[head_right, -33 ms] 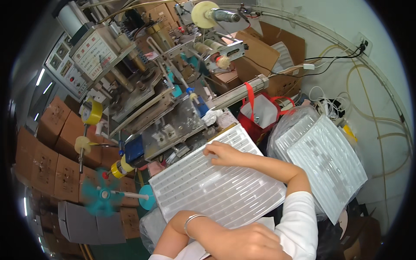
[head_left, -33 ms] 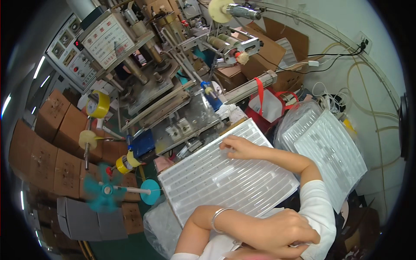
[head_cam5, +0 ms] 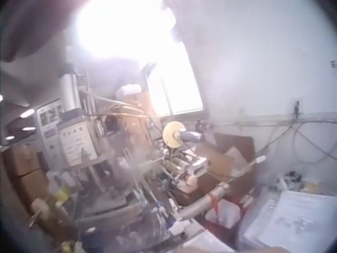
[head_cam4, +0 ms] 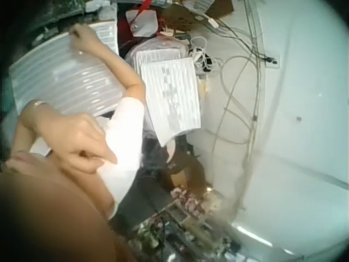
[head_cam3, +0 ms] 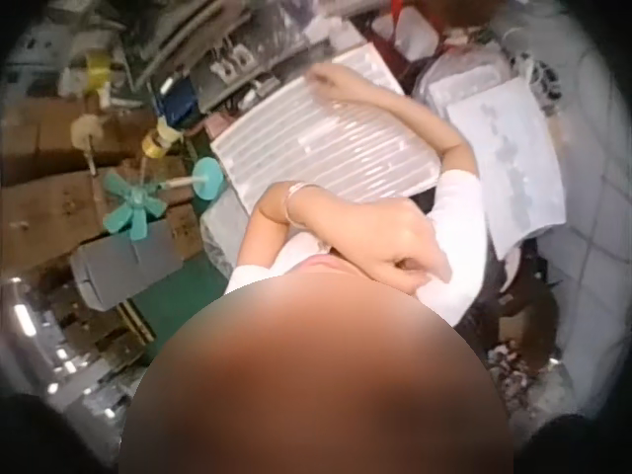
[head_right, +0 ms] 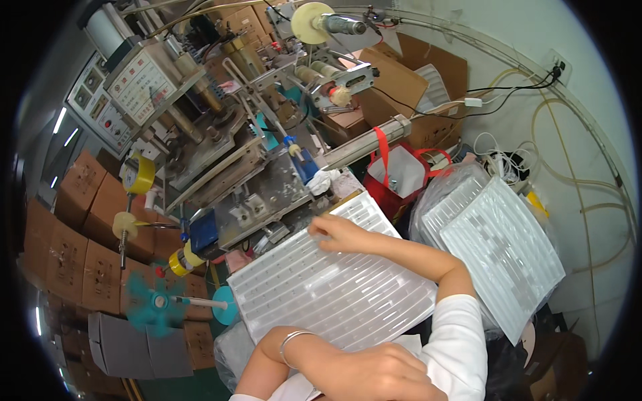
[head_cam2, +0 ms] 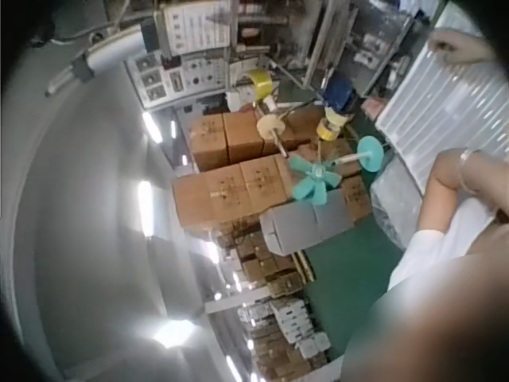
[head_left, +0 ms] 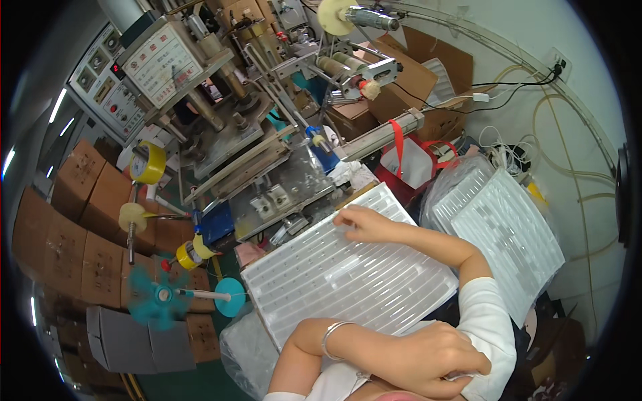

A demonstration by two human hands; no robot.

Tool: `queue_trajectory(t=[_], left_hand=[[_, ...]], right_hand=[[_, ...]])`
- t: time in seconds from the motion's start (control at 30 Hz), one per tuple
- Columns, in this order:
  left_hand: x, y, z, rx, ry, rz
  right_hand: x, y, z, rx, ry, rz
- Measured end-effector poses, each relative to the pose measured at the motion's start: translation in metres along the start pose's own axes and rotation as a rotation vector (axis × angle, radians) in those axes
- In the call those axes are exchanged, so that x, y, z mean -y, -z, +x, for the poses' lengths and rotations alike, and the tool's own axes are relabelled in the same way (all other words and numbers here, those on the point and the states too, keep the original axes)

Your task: Manually assembling or inspecting plastic grid-like trays at a workstation.

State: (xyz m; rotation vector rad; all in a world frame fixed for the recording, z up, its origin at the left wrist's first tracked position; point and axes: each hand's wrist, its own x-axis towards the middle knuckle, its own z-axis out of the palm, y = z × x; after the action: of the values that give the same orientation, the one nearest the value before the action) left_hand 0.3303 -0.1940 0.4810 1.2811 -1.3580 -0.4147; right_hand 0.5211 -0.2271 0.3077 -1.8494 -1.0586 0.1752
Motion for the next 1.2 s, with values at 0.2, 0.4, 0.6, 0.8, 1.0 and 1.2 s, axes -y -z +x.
queue_trajectory(t=[0.2, 0.4, 0.6, 0.8, 1.0, 1.2], left_hand=[[-0.005, 0.027, -0.01, 0.056, 0.137, -0.262], [0.081, 0.089, -0.127, -1.043, 0.461, 0.938], [0.064, 0.179, -0.171, -1.289, 0.753, 1.607], [0.078, 0.243, -0.165, -0.836, 0.995, 1.729], [0.062, 0.18, -0.188, -1.327, 0.668, 1.377], [0.067, 0.113, -0.205, -1.282, 0.739, 1.152]], right_hand=[[0.006, 0.008, 0.041, -0.129, -0.117, 0.267], [0.001, 0.021, 0.033, -0.156, -0.119, 0.299], [0.024, 0.033, 0.048, -0.222, -0.055, 0.171], [0.044, 0.012, 0.101, -0.462, 0.157, -0.181], [0.044, -0.014, 0.153, -0.446, 0.215, -0.714], [0.035, -0.012, 0.157, -0.472, 0.099, -0.53]])
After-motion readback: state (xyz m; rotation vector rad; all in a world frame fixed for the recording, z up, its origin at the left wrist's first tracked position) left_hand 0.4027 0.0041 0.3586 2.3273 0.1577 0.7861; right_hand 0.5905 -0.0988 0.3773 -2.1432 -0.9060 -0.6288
